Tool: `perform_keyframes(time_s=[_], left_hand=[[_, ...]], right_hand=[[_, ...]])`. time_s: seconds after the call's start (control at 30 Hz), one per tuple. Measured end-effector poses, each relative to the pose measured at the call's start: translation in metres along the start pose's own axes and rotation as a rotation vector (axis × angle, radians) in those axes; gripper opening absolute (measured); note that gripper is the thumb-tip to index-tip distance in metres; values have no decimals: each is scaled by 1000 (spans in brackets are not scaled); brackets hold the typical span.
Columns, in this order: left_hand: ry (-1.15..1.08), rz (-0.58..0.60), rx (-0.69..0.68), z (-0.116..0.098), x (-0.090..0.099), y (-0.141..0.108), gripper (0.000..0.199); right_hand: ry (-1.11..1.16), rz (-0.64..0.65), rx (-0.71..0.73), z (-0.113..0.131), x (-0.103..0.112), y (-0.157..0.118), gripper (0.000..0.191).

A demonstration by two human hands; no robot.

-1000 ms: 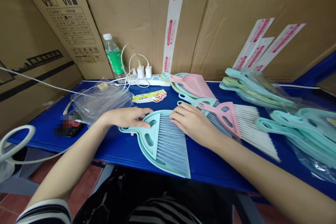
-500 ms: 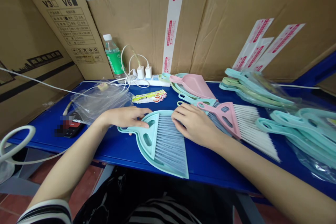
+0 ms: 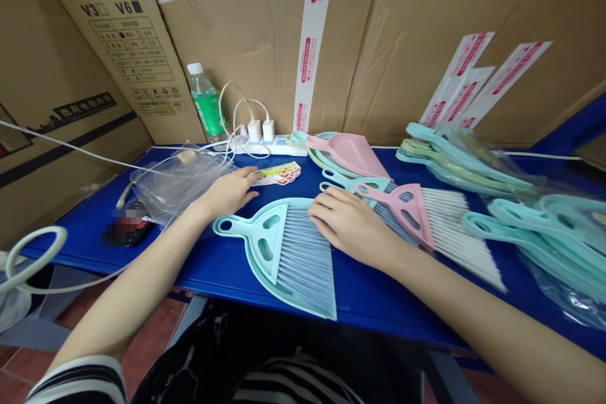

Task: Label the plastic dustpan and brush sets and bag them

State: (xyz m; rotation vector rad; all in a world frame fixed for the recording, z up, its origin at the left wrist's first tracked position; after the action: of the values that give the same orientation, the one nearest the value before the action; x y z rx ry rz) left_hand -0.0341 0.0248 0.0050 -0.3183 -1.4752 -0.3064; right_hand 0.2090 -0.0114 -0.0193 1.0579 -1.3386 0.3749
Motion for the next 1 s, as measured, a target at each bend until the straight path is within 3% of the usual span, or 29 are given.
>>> perform_keyframes(time_s=[0.17, 0.43, 0.6, 1.0], left_hand=[[-6, 66, 29, 2, -1, 2, 42], [93, 45, 62, -5, 7, 3, 39], [138, 55, 101, -7, 10, 3, 38], [205, -86, 53, -5, 12, 0, 34]], right_hand=[[-14, 10, -25, 2, 1, -1, 22], [-17, 125, -120, 5, 8, 1, 21], [2, 120, -112, 4, 8, 1, 21], [20, 128, -89, 4, 7, 1, 21]])
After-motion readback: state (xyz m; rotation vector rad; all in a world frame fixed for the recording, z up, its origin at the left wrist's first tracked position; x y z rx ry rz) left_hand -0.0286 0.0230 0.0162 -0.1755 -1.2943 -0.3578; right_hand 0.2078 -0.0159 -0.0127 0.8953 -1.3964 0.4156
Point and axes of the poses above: each hand's wrist, its own y-axis towards the middle knuckle, its own x-axis out of the back of the hand, z = x × y, the point moved 1 cm from there along y, towards the middle knuckle, and after that the axes turned 3 degrees about z, right-handed, at the moved point
